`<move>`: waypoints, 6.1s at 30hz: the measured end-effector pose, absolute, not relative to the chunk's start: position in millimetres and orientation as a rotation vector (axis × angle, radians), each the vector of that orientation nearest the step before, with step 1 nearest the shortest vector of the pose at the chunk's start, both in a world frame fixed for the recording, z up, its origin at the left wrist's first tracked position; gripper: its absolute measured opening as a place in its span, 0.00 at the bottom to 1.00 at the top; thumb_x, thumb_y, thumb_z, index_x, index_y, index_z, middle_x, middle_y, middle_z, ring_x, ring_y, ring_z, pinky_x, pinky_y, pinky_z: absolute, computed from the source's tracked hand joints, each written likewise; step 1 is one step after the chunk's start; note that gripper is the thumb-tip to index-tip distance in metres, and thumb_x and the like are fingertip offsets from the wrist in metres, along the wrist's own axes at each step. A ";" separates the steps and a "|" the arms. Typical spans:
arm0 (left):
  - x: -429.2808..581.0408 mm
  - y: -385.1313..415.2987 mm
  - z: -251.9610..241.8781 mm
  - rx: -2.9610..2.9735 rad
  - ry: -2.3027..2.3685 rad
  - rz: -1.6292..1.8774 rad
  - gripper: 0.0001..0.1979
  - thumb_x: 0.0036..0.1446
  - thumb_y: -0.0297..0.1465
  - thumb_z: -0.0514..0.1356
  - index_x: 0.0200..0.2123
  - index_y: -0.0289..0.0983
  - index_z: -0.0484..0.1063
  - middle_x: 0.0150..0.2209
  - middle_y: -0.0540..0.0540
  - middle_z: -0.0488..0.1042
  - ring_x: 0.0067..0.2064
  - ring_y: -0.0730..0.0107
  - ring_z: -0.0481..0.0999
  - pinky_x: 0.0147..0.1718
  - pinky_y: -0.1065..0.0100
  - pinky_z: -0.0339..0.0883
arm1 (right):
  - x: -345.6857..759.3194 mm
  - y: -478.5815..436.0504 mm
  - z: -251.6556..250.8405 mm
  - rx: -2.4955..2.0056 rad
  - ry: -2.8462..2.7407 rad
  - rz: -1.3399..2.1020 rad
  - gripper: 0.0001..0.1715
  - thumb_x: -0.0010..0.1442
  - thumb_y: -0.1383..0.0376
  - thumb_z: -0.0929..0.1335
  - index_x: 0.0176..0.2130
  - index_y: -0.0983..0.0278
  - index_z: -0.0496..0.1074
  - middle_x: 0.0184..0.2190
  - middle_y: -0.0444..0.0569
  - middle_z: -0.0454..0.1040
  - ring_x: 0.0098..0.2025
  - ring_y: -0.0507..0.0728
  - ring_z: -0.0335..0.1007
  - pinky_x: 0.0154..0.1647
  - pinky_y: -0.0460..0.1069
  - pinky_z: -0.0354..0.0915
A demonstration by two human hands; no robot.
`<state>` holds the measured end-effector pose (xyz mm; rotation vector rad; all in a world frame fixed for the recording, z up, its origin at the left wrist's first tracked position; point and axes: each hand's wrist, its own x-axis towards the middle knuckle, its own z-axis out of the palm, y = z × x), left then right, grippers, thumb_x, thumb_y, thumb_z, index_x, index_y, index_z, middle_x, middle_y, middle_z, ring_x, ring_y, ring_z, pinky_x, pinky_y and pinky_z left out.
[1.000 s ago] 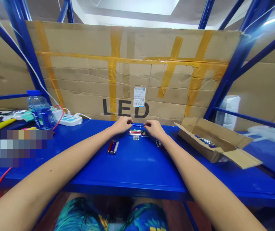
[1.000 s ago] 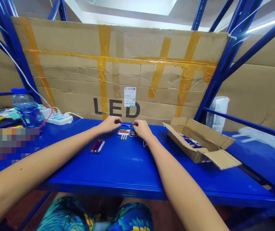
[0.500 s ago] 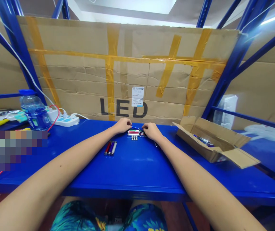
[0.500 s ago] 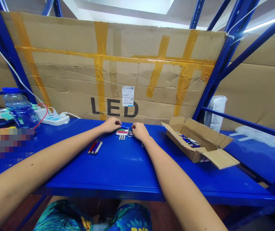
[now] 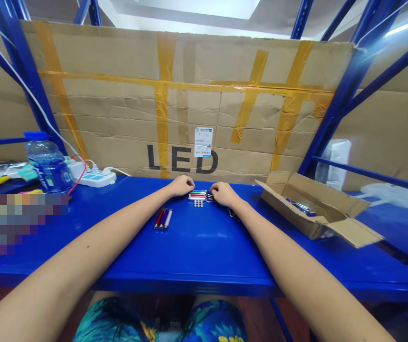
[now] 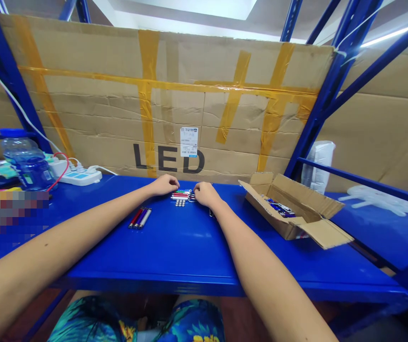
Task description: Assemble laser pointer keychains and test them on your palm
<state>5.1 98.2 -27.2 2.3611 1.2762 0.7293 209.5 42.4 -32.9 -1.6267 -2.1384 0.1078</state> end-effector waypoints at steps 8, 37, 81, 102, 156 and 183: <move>6.0 100.7 -30.4 2.393 1.226 0.705 0.10 0.52 0.31 0.58 0.34 0.37 0.79 0.39 0.45 0.81 0.41 0.63 0.78 0.44 0.67 0.68 | 213.3 45.6 -33.6 -1.624 -2.088 0.196 0.19 0.59 0.72 0.61 0.40 0.64 0.79 0.42 0.50 0.80 0.44 0.56 0.74 0.45 0.45 0.62; -14.3 87.3 -16.8 2.407 1.231 0.810 0.10 0.52 0.31 0.57 0.35 0.35 0.77 0.40 0.43 0.79 0.43 0.63 0.75 0.45 0.66 0.66 | 216.9 34.4 -26.1 -1.616 -1.993 0.218 0.16 0.63 0.67 0.62 0.43 0.68 0.77 0.46 0.55 0.78 0.48 0.58 0.72 0.49 0.48 0.62; -27.4 16.8 11.1 2.769 0.958 0.357 0.09 0.55 0.30 0.56 0.34 0.38 0.77 0.34 0.46 0.78 0.33 0.66 0.73 0.33 0.69 0.61 | 197.0 -48.2 5.0 -1.207 -2.196 0.531 0.04 0.52 0.67 0.65 0.28 0.63 0.62 0.23 0.40 0.64 0.26 0.50 0.58 0.28 0.46 0.55; 7.5 11.8 -1.1 3.129 1.096 0.238 0.09 0.55 0.28 0.55 0.29 0.36 0.75 0.35 0.41 0.77 0.37 0.60 0.74 0.35 0.65 0.62 | 223.0 -26.2 -0.7 -1.233 -1.981 0.657 0.09 0.54 0.65 0.66 0.38 0.64 0.68 0.23 0.44 0.70 0.24 0.52 0.66 0.23 0.46 0.62; -10.6 1.4 5.0 2.906 1.194 0.211 0.05 0.52 0.27 0.57 0.28 0.36 0.73 0.30 0.43 0.77 0.32 0.63 0.74 0.29 0.67 0.61 | 177.2 -52.5 -4.6 -1.212 -2.547 0.715 0.05 0.53 0.64 0.68 0.29 0.63 0.71 0.25 0.43 0.72 0.26 0.51 0.63 0.25 0.46 0.56; 3.3 -7.7 -3.8 2.775 0.688 1.123 0.05 0.61 0.26 0.56 0.38 0.37 0.72 0.37 0.47 0.77 0.40 0.69 0.74 0.42 0.67 0.67 | 192.8 -31.0 -10.6 -1.024 -1.996 1.001 0.09 0.56 0.60 0.68 0.32 0.65 0.70 0.28 0.46 0.73 0.31 0.54 0.69 0.33 0.50 0.69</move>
